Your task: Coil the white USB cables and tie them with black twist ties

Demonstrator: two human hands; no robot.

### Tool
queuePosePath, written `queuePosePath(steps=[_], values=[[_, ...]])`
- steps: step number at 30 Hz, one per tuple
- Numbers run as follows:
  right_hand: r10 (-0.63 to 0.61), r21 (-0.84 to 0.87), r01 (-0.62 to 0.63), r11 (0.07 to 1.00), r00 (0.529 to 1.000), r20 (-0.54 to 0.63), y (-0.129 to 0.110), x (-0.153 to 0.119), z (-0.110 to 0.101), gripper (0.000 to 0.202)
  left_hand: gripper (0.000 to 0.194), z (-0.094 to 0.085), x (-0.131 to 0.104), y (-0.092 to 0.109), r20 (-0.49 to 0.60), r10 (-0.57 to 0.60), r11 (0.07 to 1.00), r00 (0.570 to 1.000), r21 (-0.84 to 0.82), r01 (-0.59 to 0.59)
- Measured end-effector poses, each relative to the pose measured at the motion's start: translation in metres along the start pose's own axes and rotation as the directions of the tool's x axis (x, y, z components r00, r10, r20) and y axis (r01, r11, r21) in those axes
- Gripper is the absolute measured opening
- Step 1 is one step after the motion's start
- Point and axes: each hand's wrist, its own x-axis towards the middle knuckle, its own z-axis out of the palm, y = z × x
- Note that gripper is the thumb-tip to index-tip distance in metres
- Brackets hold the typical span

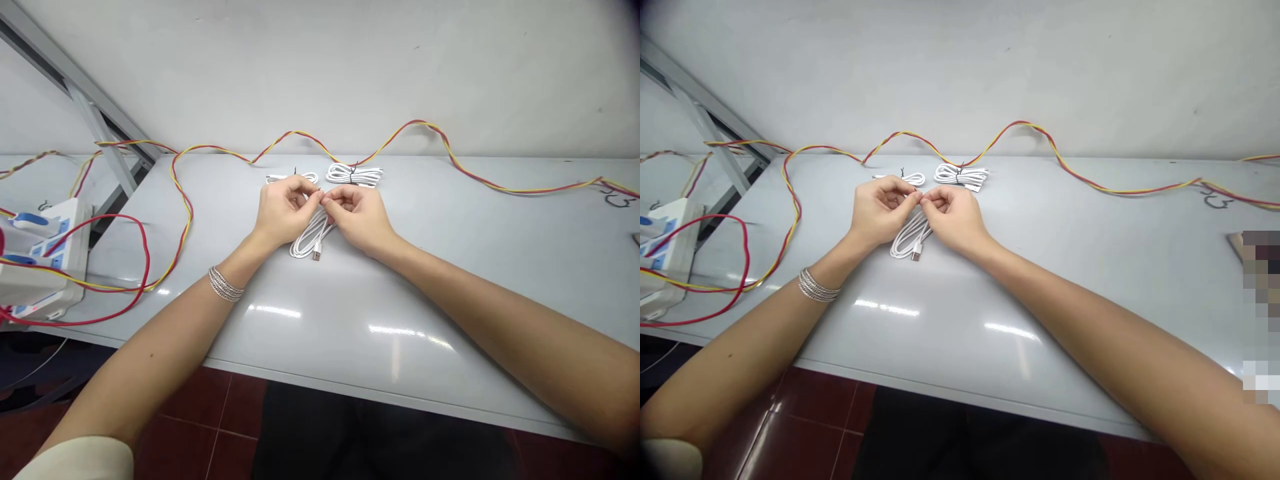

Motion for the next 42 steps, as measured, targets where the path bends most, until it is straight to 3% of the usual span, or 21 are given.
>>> queuePosePath(steps=[7, 11, 14, 18, 23, 27, 30, 36, 42], values=[[0.008, -0.002, -0.008, 1.0, 1.0, 0.007, -0.004, 0.0, -0.001, 0.014, 0.02, -0.002, 0.002, 0.004, 0.044, 0.269, 0.939, 0.962, 0.212, -0.272], [-0.015, 0.032, 0.014, 0.999, 1.0, 0.017, -0.003, -0.001, -0.001, 0.013, 0.025, -0.005, 0.006, 0.005, 0.085, 0.3, 0.922, 0.95, 0.23, -0.312], [-0.022, 0.043, 0.021, 0.999, 1.0, 0.005, -0.002, -0.002, 0.0, 0.012, 0.02, -0.006, 0.005, 0.005, 0.043, 0.249, 0.947, 0.967, 0.196, -0.253], [-0.026, 0.059, 0.026, 0.998, 1.0, -0.004, -0.004, -0.003, 0.001, 0.012, 0.008, -0.002, 0.002, 0.005, -0.047, 0.044, 0.999, 0.998, 0.026, -0.042], [0.027, 0.205, -0.024, 0.978, 1.0, -0.012, -0.003, 0.001, -0.002, 0.021, 0.017, 0.001, 0.002, 0.009, -0.082, -0.145, 0.97, 0.986, -0.207, 0.125], [-0.052, 0.148, 0.051, 0.988, 0.999, 0.0, 0.003, 0.002, -0.004, 0.01, 0.019, -0.002, 0.004, 0.011, -0.041, -0.215, 0.932, 0.976, -0.307, 0.193], [-0.124, 0.05, 0.124, 0.991, 0.992, 0.01, 0.006, 0.0, -0.003, 0.019, 0.023, -0.003, 0.003, 0.008, -0.005, -0.216, 0.939, 0.976, -0.275, 0.207], [-0.172, -0.024, 0.172, 0.985, 0.985, -0.031, 0.002, -0.005, 0.0, 0.018, 0.024, -0.001, 0.003, -0.001, -0.017, -0.111, 0.982, 0.994, -0.158, 0.107], [-0.238, -0.109, 0.228, 0.968, 0.967, -0.088, 0.001, -0.009, 0.001, 0.019, 0.02, 0.001, 0.003, 0.0, -0.026, -0.127, 0.98, 0.992, -0.16, 0.121]])
